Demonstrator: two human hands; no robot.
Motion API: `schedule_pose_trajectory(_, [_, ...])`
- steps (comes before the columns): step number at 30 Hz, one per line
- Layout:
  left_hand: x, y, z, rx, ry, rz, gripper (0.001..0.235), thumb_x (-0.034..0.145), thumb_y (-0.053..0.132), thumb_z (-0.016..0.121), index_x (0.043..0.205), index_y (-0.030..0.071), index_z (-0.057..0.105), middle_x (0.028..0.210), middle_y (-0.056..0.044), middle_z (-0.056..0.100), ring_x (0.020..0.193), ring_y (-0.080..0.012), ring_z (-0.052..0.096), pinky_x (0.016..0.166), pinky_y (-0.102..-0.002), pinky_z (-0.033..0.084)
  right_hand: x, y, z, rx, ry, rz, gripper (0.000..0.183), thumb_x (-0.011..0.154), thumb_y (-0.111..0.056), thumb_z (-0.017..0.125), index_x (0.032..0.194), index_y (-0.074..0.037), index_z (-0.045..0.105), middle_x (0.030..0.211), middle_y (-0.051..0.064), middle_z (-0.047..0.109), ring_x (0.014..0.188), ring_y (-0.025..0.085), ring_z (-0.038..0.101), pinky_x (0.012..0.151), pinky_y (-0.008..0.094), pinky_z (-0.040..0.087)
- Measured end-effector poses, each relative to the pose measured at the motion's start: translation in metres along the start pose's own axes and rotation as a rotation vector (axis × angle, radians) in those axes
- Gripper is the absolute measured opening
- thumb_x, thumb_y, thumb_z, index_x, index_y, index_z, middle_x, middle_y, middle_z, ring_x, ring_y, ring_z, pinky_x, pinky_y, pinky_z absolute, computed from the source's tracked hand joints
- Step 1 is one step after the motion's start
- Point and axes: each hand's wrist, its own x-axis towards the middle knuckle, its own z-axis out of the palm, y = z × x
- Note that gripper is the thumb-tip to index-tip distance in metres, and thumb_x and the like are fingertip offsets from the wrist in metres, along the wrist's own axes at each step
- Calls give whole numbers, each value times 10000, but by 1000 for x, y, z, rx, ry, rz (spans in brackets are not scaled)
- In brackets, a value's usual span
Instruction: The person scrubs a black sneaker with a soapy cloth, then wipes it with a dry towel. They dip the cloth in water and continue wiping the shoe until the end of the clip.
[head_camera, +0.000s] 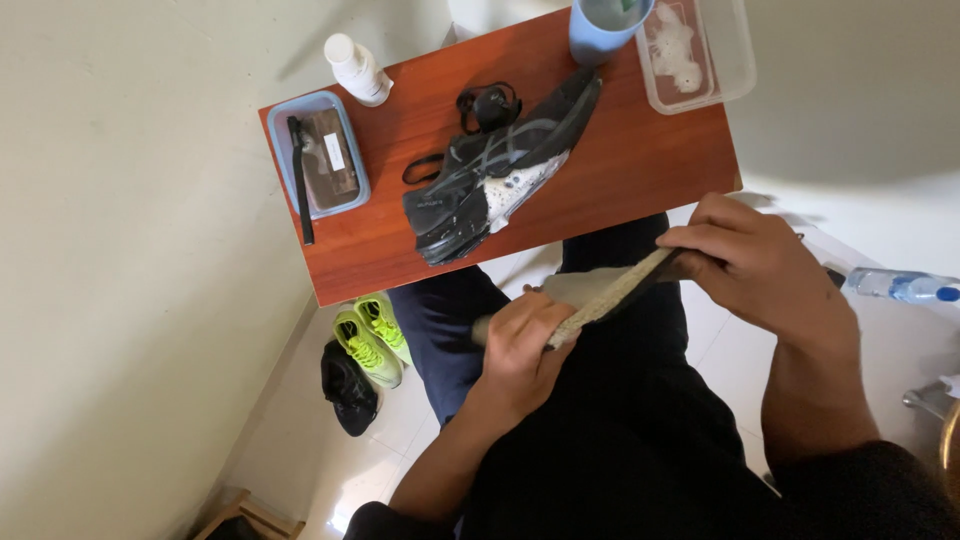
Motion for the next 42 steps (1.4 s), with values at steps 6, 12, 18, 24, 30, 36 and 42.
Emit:
schedule_pose_trajectory(6, [-5,10,-4,0,12,-20,96,983,-19,667,1015,-23,577,799,-119,510,647,-257,479,607,-381,372,17,-22,-9,70,145,-161,140,1055,-62,593,1143,0,682,1119,194,530,957,310,553,824,401,466])
schedule_pose_trajectory(12, [2,4,-18,75,32,-156,89,1036,99,591,1058,16,612,856,-113,591,733,-289,562,695,-409,455,71,-37,1,125,170,-176,209,1082,52,555,1242,91,683,1095,235,704,958,325,676,856,414,566])
schedule_pose_trajectory(18, [16,-47,-41,423,187,-238,174,1047,151,570,1123,4,625,893,-155,603,838,-365,567,818,-453,423,166,13,61,-275,276,-443,111,1055,-90,786,1063,-10,710,911,96,629,836,271,580,787,402,473])
schedule_pose_trajectory(24, [21,-65,-33,952,343,-164,254,967,95,679,1209,160,634,1288,-75,554,1237,-340,534,966,-530,363,193,36,89,-479,427,-485,417,900,-277,990,1042,-93,644,991,53,522,877,242,481,834,383,420])
schedule_pose_trajectory(30, [18,-87,-27,1245,-113,-98,827,816,496,907,1469,206,488,1572,-82,455,1434,-445,429,1154,-699,352,161,28,90,-301,521,-299,450,995,-337,865,1206,12,674,1156,146,523,1073,306,426,979,446,356])
schedule_pose_trajectory(36, [29,-115,-46,1355,-163,-143,1119,785,869,824,1590,296,301,1638,-15,386,1450,-342,468,1101,-548,507,130,50,104,-180,439,-290,301,1079,-179,579,1252,62,630,1236,197,567,1167,375,558,1039,511,392])
schedule_pose_trajectory(42, [75,-106,-74,1220,-109,-75,771,894,834,545,1329,199,595,1314,-39,612,1141,-249,644,775,-411,627,132,52,111,-5,370,-253,438,1101,-258,572,1397,62,536,1484,221,458,1431,423,417,1196,568,378])
